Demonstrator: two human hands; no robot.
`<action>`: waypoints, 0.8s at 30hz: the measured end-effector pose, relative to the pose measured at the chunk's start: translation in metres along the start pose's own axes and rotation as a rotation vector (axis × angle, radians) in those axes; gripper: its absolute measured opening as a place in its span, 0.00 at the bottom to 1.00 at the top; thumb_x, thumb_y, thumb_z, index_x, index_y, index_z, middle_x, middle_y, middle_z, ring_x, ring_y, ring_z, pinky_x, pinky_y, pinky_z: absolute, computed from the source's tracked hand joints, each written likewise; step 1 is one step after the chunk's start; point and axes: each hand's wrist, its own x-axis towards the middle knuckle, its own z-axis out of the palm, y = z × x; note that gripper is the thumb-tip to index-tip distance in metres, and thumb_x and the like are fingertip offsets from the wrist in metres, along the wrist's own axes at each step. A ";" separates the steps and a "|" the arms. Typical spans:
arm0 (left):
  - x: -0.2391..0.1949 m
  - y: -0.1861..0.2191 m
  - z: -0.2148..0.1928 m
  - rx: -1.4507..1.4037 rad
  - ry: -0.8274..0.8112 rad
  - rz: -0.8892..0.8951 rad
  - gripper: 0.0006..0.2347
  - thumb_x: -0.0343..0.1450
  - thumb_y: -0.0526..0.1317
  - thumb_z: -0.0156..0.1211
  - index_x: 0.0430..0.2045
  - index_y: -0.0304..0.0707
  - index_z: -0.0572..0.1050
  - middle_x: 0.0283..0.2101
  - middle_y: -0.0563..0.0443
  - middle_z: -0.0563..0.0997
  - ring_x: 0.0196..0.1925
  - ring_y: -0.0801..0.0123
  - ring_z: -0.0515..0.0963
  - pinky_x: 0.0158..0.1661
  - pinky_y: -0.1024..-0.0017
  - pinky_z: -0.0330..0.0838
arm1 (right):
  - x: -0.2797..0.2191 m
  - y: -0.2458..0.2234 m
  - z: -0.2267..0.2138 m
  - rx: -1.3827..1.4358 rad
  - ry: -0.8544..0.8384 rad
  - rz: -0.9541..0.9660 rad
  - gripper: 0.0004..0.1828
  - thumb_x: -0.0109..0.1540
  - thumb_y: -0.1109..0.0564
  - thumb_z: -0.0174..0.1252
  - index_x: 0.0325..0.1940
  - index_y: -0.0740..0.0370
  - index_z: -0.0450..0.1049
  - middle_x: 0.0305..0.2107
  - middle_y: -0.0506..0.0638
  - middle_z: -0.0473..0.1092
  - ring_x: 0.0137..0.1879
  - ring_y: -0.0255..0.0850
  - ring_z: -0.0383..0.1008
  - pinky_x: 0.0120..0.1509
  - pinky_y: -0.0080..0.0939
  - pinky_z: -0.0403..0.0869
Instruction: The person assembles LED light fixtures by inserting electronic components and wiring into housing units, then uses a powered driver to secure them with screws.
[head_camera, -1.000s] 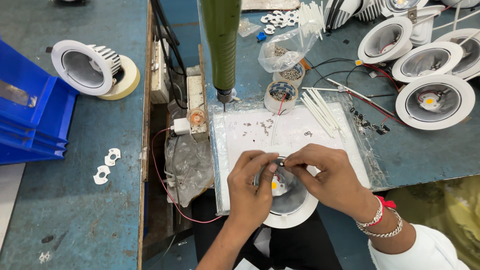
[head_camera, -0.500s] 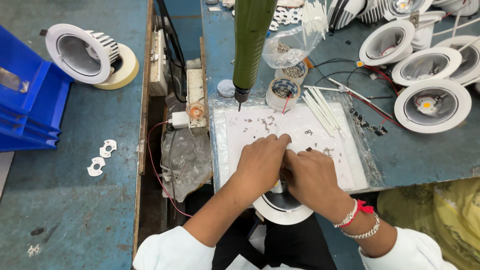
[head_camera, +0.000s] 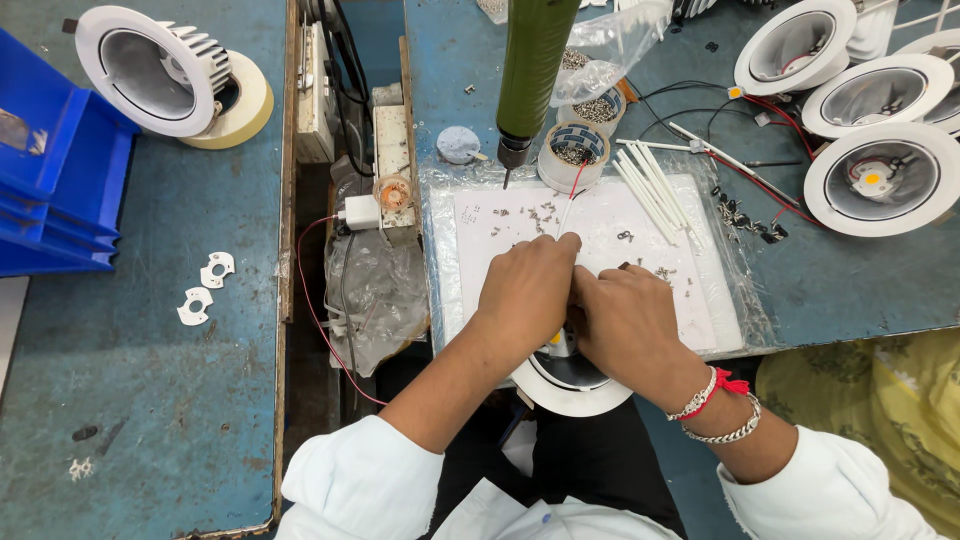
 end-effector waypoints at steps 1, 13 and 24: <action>0.000 0.000 0.000 -0.004 0.011 0.001 0.10 0.63 0.31 0.63 0.35 0.34 0.72 0.35 0.39 0.80 0.41 0.47 0.81 0.38 0.55 0.75 | 0.000 0.000 0.000 0.006 0.005 -0.001 0.12 0.48 0.59 0.68 0.31 0.59 0.74 0.17 0.54 0.71 0.27 0.54 0.72 0.37 0.53 0.70; 0.001 0.002 -0.006 -0.039 -0.007 -0.017 0.09 0.63 0.32 0.64 0.33 0.32 0.71 0.33 0.38 0.79 0.40 0.45 0.81 0.38 0.53 0.74 | 0.001 0.001 0.001 0.039 0.014 0.000 0.11 0.48 0.59 0.68 0.30 0.58 0.74 0.16 0.53 0.70 0.26 0.53 0.71 0.37 0.51 0.70; 0.000 0.003 -0.001 0.011 0.027 -0.015 0.07 0.64 0.31 0.61 0.33 0.33 0.72 0.33 0.38 0.79 0.39 0.46 0.81 0.37 0.53 0.75 | 0.002 0.003 0.002 0.016 -0.024 -0.034 0.10 0.49 0.58 0.68 0.30 0.60 0.74 0.16 0.54 0.71 0.27 0.52 0.73 0.38 0.52 0.70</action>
